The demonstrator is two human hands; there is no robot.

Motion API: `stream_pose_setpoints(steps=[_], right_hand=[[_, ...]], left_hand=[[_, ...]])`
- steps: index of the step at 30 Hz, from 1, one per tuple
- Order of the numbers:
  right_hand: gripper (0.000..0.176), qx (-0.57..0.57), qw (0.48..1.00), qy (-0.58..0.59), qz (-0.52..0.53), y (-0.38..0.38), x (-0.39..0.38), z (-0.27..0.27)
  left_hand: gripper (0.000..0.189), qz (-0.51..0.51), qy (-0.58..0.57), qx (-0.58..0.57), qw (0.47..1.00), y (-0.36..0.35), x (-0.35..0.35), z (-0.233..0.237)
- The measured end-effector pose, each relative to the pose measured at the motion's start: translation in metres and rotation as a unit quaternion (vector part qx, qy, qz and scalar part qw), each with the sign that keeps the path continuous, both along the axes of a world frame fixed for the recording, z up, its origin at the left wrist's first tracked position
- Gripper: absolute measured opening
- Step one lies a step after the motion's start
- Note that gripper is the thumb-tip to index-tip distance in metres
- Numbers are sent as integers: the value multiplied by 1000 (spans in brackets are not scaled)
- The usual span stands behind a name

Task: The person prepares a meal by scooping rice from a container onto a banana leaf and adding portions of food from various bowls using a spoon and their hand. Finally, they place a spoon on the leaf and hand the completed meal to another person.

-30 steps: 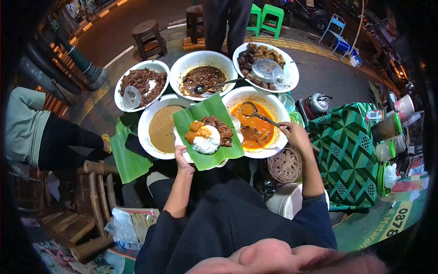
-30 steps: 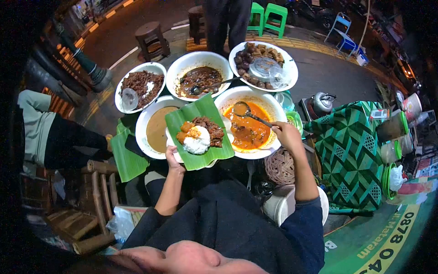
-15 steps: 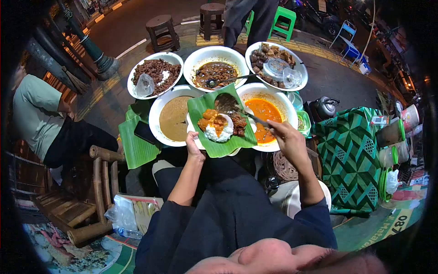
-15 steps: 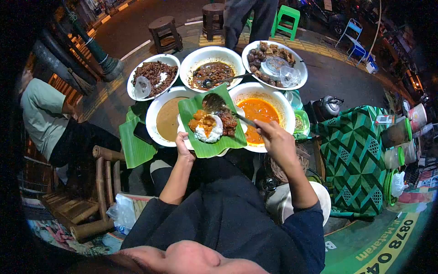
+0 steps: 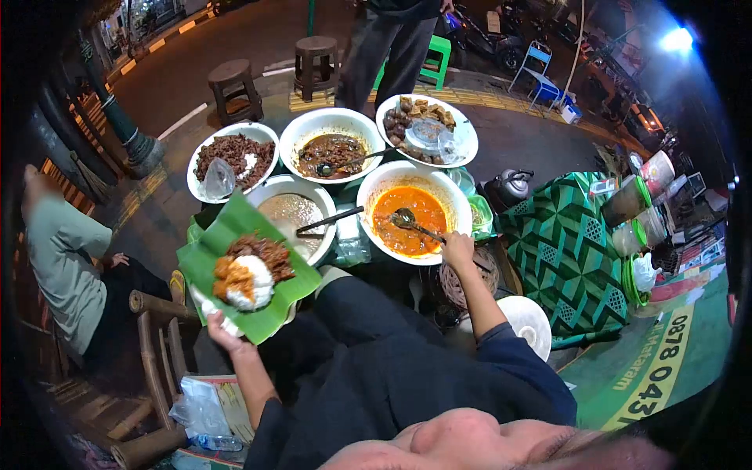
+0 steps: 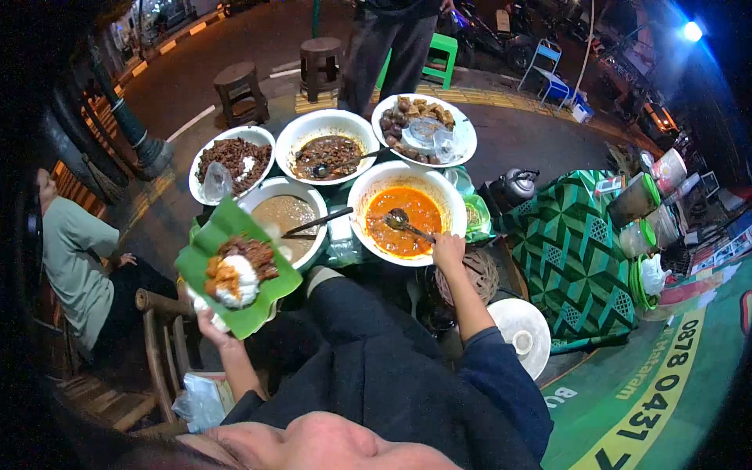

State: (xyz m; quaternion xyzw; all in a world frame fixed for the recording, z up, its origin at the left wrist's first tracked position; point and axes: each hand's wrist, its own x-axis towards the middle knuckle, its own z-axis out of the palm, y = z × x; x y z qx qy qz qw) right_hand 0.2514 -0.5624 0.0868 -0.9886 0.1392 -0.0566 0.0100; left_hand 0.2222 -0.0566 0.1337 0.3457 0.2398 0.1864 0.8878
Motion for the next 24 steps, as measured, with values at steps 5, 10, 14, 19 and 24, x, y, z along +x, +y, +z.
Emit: stream_pose_setpoints(steps=[5,10,14,19,24], right_hand=[[17,-28,998,-43,45,32,17,-3],[27,228,962,-27,148,129,36,62],[26,298,926,54,227,151,71,89],[29,380,909,-5,170,94,98,82],[29,295,946,-126,50,-1,151,89]], left_hand=[[51,29,-36,-25,999,79,-44,-2],[55,124,57,-44,990,128,-75,-15],[51,142,84,-26,986,132,-80,9],[52,116,34,-32,992,129,-68,16],[48,171,37,20,984,105,-46,32]])
